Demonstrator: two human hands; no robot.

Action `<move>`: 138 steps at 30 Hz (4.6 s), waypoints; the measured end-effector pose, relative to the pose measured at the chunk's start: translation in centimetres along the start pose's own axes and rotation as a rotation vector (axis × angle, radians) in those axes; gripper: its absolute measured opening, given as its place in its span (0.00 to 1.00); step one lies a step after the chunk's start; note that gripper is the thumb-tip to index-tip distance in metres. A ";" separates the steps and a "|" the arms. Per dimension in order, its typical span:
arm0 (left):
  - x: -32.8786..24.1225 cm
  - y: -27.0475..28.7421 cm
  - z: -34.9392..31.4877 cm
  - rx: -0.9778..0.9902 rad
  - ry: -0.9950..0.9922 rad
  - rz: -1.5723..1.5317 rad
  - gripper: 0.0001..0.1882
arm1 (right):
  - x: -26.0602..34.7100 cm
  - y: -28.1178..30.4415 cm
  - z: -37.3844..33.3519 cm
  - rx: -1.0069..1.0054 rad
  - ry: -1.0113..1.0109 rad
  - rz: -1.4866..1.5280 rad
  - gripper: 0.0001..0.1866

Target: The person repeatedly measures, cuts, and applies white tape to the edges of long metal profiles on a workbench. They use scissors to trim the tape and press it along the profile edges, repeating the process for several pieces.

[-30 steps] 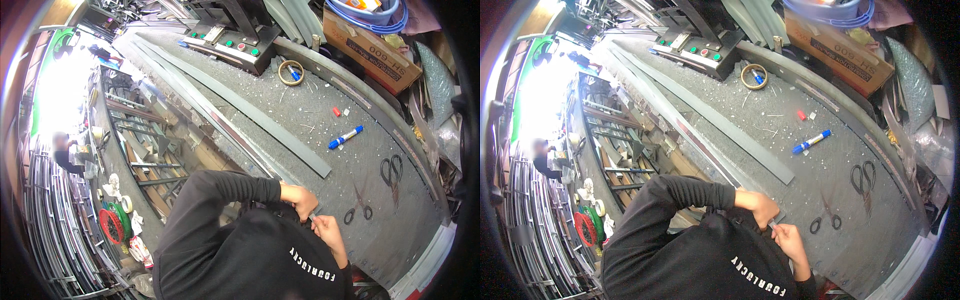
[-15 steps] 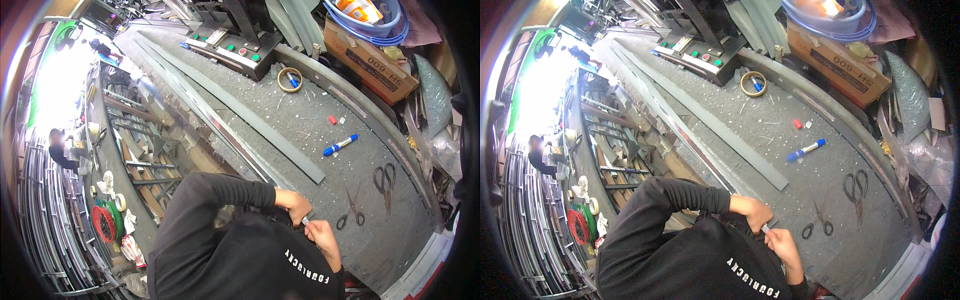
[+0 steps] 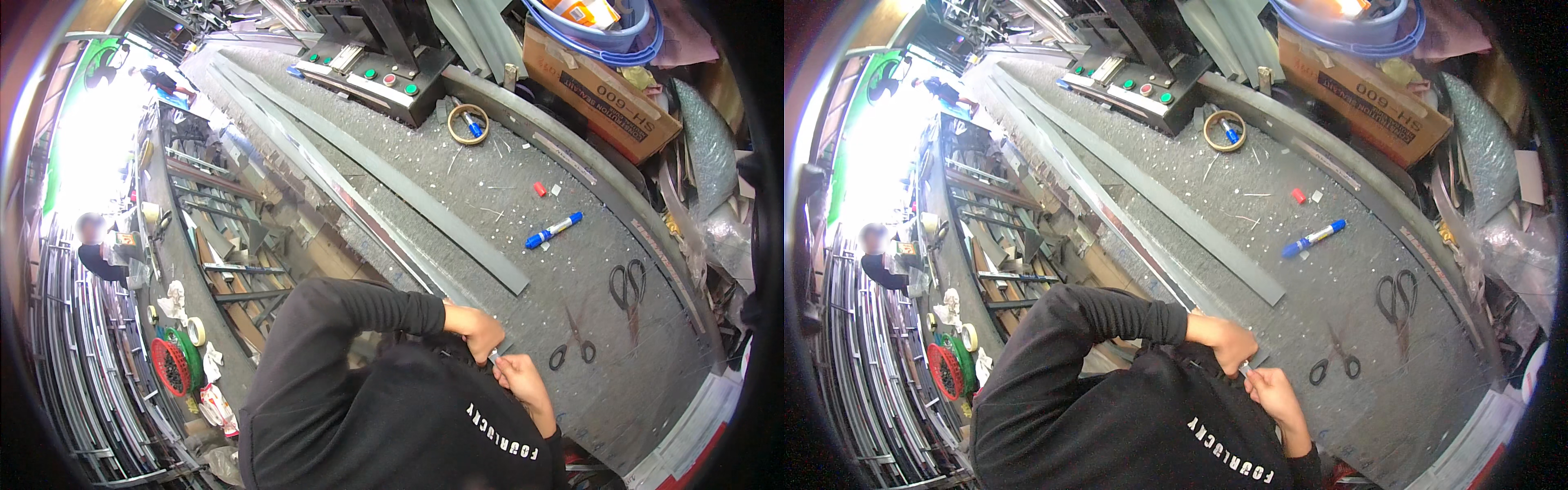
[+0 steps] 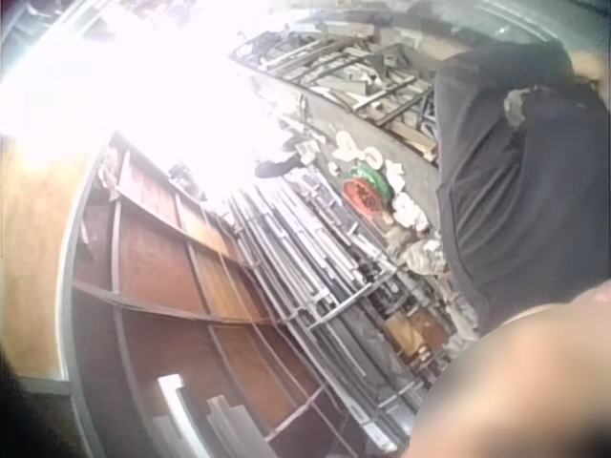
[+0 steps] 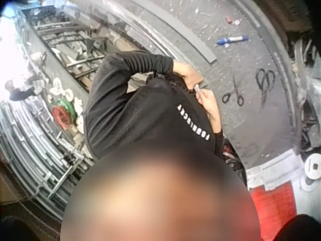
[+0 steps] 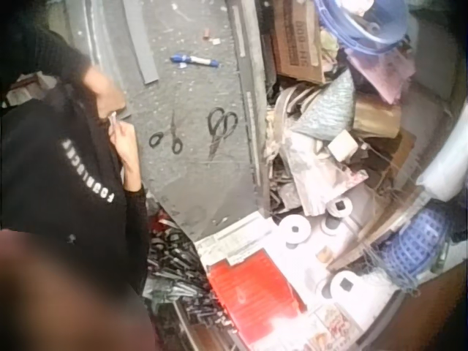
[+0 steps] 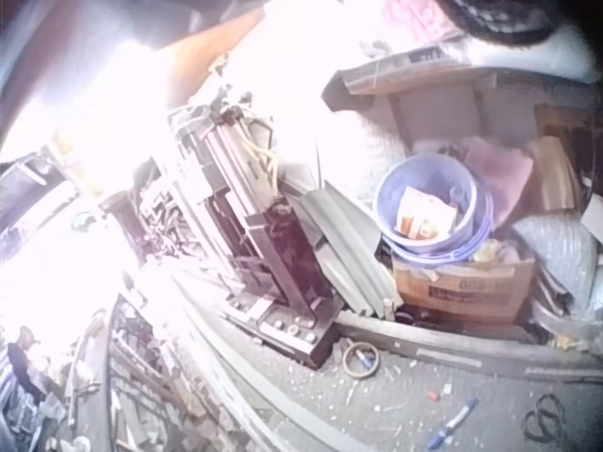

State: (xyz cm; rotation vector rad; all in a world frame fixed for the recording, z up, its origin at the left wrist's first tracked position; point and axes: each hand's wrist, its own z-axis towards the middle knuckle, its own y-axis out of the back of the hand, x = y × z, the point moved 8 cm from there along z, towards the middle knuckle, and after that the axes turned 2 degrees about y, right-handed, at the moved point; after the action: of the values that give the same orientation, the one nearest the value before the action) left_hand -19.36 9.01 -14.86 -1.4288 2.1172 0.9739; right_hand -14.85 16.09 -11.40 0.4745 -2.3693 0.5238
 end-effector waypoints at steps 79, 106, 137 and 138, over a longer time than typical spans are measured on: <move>0.9 -1.0 2.0 -0.128 -0.168 -0.018 0.17 | -0.2 0.1 -0.3 0.022 -0.013 -0.028 0.19; 0.1 0.6 -0.5 -0.058 -0.091 -0.014 0.21 | -0.9 1.0 -0.2 0.078 0.036 -0.003 0.18; -0.3 0.0 -0.3 -0.068 -0.056 0.095 0.21 | 2.3 -1.6 0.0 -0.006 0.156 -0.061 0.20; -0.5 0.0 -0.4 -0.068 -0.082 0.101 0.22 | 3.3 -2.3 0.1 0.056 0.197 -0.045 0.20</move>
State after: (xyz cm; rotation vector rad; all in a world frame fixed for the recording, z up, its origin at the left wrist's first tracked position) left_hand -19.17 9.04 -14.29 -1.3010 2.1322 1.1324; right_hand -16.23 13.45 -8.77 0.4777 -2.1560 0.5898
